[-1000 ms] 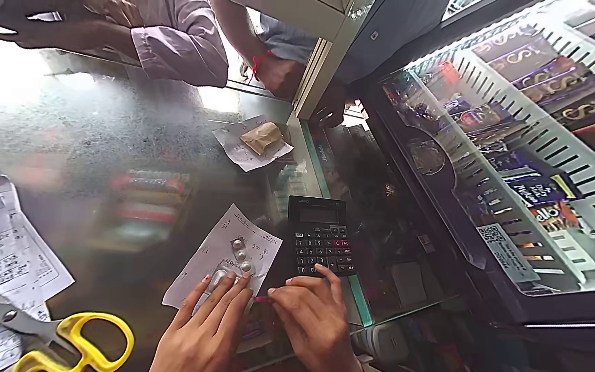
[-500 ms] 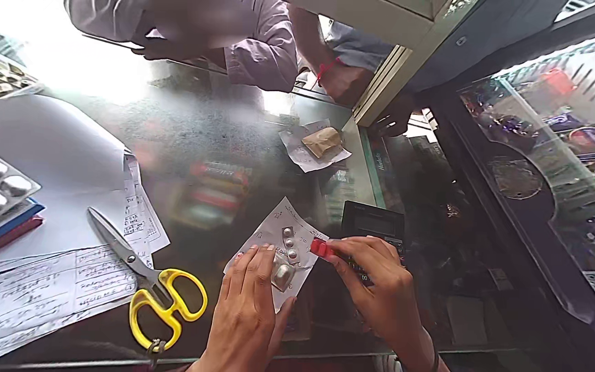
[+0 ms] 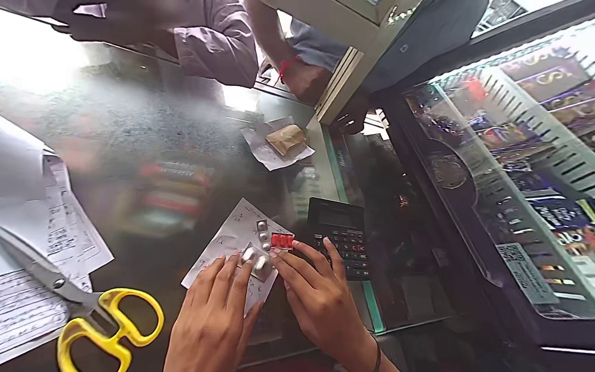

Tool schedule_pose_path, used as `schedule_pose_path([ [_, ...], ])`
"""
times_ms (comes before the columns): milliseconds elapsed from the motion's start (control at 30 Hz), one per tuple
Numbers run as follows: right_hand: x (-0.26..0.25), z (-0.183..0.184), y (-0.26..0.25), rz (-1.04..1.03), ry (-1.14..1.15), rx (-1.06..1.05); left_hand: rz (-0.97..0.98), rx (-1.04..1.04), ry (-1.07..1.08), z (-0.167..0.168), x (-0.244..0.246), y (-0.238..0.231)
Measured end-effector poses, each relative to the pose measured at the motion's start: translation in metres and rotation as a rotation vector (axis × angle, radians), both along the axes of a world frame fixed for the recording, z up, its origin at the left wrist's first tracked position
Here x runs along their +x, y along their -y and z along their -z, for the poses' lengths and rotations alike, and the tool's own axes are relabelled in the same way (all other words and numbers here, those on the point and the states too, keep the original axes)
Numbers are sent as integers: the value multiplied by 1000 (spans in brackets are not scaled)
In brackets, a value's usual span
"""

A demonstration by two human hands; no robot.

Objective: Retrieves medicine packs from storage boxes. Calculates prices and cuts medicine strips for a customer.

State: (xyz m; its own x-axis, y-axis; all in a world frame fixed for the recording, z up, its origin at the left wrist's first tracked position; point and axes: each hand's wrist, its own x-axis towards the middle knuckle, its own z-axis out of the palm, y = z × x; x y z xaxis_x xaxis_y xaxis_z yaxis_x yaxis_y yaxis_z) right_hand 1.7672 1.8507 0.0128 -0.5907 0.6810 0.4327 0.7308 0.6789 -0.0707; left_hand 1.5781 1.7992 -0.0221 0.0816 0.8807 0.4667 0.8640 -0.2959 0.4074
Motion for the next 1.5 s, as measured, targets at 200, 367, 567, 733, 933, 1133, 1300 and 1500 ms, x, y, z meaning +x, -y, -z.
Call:
schedule_pose_path([
  [200, 59, -3, 11, 439, -372, 167, 54, -46, 2, -2, -3, 2],
  [367, 68, 9, 18, 576, -286, 208, 78, -33, -1, -2, -2, 2],
  [567, 63, 3, 18, 518, -253, 142, 91, -21, -22, 0, -2, 1],
  [733, 46, 5, 14, 355, -324, 128, 98, -28, -15, 1, -2, 1],
  [933, 39, 6, 5, 336, -317, 134, 97, -23, -17, 1, -1, 1],
  [1133, 34, 9, 2, 353, -193, 94, 95, -19, -22, 1, -2, 1],
  [1300, 44, 0, 10, 409, -236, 118, 96, -15, -16, 2, -2, 1],
  [1500, 53, -1, 18, 464, -264, 107, 93, -18, -20, 2, -1, 2],
])
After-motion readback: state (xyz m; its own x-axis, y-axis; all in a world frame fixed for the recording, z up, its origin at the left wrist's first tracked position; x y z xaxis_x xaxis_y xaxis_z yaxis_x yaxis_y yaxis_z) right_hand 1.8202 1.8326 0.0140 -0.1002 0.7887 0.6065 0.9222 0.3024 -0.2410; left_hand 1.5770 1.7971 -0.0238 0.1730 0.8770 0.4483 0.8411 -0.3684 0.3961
